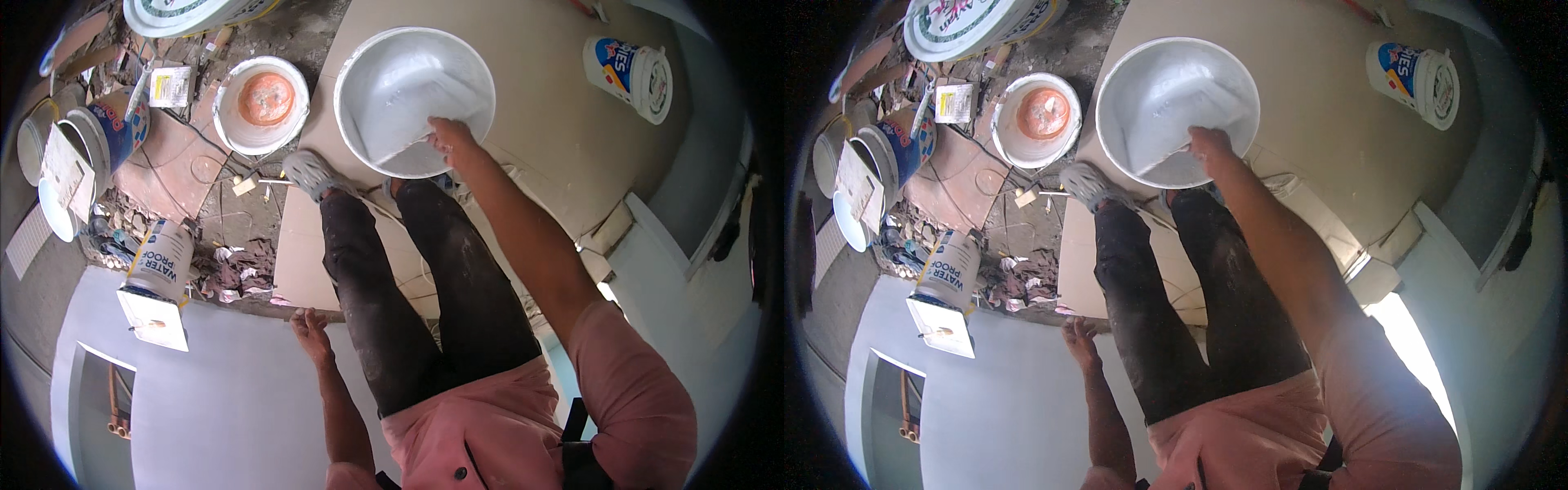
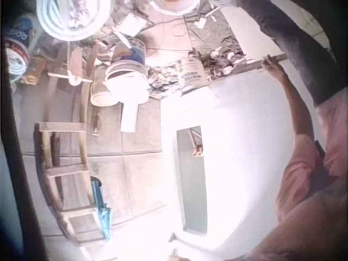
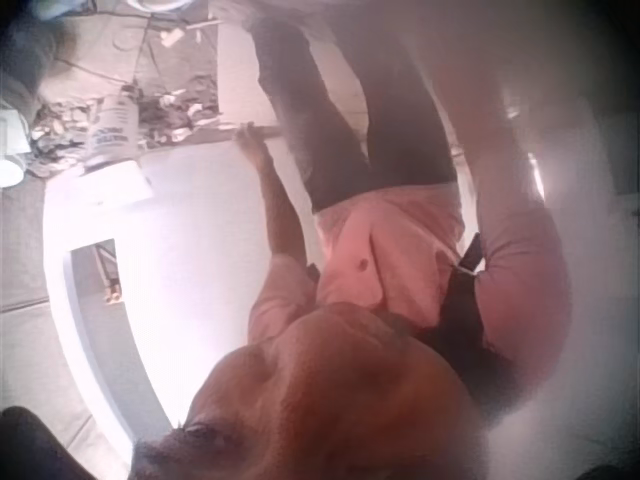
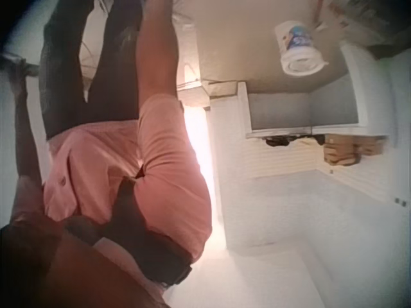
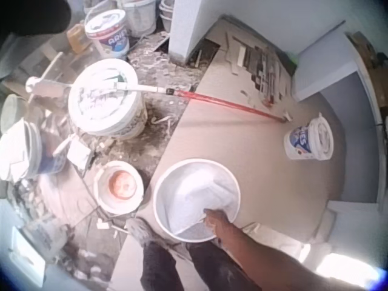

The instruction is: The person moves paint buckets and a paint roller in a cluttered room, then pours a reddish liquid from one bucket into another and stirs the mixture with a stick. They handle several buckets and a paint roller while preparing the paint.

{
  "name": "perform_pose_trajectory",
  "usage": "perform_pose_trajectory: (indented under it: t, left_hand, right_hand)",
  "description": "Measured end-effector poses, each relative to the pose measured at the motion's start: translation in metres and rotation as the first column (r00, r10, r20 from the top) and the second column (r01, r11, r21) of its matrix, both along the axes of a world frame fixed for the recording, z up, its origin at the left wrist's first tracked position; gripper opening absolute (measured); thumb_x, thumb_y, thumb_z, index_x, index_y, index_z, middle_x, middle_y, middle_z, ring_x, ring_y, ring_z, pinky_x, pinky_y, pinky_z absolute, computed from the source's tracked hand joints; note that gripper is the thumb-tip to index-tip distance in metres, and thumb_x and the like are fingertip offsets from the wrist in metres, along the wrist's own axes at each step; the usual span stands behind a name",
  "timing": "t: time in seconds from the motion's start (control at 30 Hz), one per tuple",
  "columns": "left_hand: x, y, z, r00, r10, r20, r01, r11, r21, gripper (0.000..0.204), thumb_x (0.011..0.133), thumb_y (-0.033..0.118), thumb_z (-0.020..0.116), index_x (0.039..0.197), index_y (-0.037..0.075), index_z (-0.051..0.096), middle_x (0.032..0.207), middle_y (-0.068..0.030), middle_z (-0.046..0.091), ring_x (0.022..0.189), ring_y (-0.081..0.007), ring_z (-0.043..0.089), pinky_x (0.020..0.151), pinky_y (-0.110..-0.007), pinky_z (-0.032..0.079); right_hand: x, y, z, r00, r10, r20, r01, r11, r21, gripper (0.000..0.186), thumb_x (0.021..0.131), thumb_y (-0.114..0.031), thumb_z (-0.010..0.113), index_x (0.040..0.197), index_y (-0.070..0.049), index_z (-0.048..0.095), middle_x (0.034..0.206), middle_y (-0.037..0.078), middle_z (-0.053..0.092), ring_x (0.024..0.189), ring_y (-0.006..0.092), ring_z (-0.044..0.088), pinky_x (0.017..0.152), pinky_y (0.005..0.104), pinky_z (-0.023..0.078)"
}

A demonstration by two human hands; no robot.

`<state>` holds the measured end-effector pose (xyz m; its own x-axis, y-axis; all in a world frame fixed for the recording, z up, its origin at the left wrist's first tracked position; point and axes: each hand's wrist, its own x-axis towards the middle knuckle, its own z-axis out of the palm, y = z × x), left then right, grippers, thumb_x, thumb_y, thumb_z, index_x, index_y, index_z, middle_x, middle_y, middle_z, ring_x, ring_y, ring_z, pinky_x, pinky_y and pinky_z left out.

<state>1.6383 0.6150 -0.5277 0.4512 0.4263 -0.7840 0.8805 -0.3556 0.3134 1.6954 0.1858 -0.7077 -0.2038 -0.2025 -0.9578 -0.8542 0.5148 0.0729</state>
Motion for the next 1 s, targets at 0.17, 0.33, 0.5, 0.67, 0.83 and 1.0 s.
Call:
perform_pose_trajectory:
  t: [0.17, 0.33, 0.5, 0.67, 0.83, 1.0]
  left_hand:
    - [0.028, 0.012, -0.024, 0.987, -0.15, -0.056, 0.146, 0.987, -0.074, 0.03, 0.084, 0.03, 0.052, 0.095, 0.003, 0.043, 0.083, -0.0074, 0.053, 0.066, -0.0161, 0.057, 0.057, -0.027, 0.046]
    - [0.066, 0.003, -0.029, 0.981, -0.181, -0.069, 0.177, 0.982, -0.068, 0.029, 0.082, 0.027, 0.052, 0.093, 0.002, 0.042, 0.081, -0.0089, 0.052, 0.069, -0.0181, 0.058, 0.058, -0.028, 0.047]
    - [0.091, 0.019, -0.025, 0.968, -0.234, -0.092, 0.228, 0.971, -0.07, 0.031, 0.082, 0.027, 0.052, 0.096, 0.002, 0.042, 0.086, -0.01, 0.054, 0.071, -0.0179, 0.058, 0.059, -0.028, 0.047]
    - [0.093, 0.038, -0.026, 0.973, -0.204, -0.11, 0.202, 0.979, -0.034, 0.029, 0.083, 0.028, 0.052, 0.096, 0.004, 0.042, 0.086, -0.0094, 0.056, 0.071, -0.0175, 0.058, 0.06, -0.029, 0.047]
    - [0.083, 0.055, -0.031, 0.977, -0.158, -0.146, 0.145, 0.985, -0.096, 0.033, 0.081, 0.03, 0.056, 0.101, 0.008, 0.041, 0.092, -0.0089, 0.053, 0.074, -0.0181, 0.056, 0.062, -0.03, 0.045]
    - [0.077, 0.046, -0.034, 0.981, -0.153, -0.117, 0.145, 0.987, -0.071, 0.027, 0.082, 0.027, 0.053, 0.094, 0.006, 0.042, 0.089, -0.009, 0.057, 0.07, -0.0171, 0.058, 0.06, -0.028, 0.047]
  right_hand:
    - [0.043, 0.069, 0.137, 0.511, -0.859, -0.019, 0.849, 0.501, 0.169, 0.015, 0.086, -0.025, 0.044, 0.086, -0.011, 0.047, 0.065, 0.002, 0.049, 0.047, 0.0071, 0.042, 0.041, 0.0254, 0.028]
    - [0.047, 0.069, 0.132, 0.259, -0.964, -0.061, 0.945, 0.24, 0.223, 0.019, 0.089, -0.028, 0.038, 0.086, -0.012, 0.048, 0.07, 0.0, 0.053, 0.047, 0.0072, 0.043, 0.044, 0.0235, 0.026]
    - [0.043, 0.073, 0.052, 0.515, -0.85, 0.111, 0.857, 0.508, -0.085, 0.012, 0.085, -0.023, 0.049, 0.076, -0.015, 0.046, 0.065, -0.002, 0.052, 0.046, 0.0056, 0.043, 0.045, 0.0245, 0.028]
    - [0.029, 0.047, -0.016, 0.854, -0.494, 0.166, 0.518, 0.84, -0.163, 0.01, 0.082, -0.02, 0.051, 0.084, -0.011, 0.054, 0.069, 0.003, 0.056, 0.057, 0.0138, 0.051, 0.055, 0.0331, 0.038]
    - [0.044, 0.019, -0.015, 0.936, 0.34, 0.091, -0.282, 0.88, -0.382, 0.038, 0.081, -0.027, 0.05, 0.109, -0.002, 0.053, 0.085, 0.014, 0.061, 0.08, 0.0266, 0.057, 0.075, 0.0385, 0.043]
    - [0.069, 0.009, 0.03, 0.349, 0.934, -0.08, -0.84, 0.274, -0.469, 0.032, 0.076, -0.025, 0.048, 0.093, 0.001, 0.058, 0.079, 0.017, 0.061, 0.085, 0.026, 0.06, 0.074, 0.04, 0.046]
